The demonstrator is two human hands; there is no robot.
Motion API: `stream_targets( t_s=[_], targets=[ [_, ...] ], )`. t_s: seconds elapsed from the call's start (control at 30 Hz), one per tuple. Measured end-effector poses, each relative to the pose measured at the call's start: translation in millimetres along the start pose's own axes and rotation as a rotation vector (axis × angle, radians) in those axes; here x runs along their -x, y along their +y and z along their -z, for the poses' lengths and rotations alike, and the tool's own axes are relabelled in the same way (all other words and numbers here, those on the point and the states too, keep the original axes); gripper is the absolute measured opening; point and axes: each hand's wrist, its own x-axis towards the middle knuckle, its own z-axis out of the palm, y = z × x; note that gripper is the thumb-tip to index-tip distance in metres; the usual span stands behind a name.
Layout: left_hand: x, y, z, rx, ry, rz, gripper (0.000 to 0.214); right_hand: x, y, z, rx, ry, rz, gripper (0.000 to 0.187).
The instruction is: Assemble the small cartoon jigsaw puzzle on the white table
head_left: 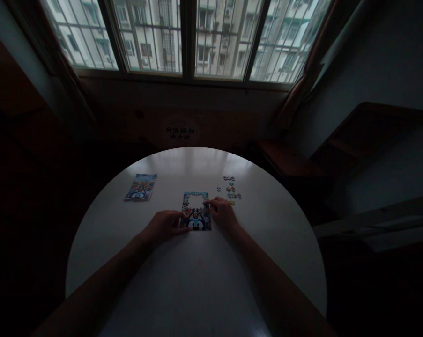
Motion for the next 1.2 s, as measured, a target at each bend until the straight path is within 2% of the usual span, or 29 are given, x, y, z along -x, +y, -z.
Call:
stream_targets(
  t_s=[0.37,1.2],
  targets=[
    [-0.4,-7.6,-4.2,0.045,-0.003,-0.009,0.039,0.4,0.4,-0.8,-0.021,0.001,-0.007,0.029],
    [-2.9,-3.3,0.5,0.079,-0.002,0.012,0.04,0.0,2.0,-2.1,-0.021,0.007,0.009,0.027]
  ],
)
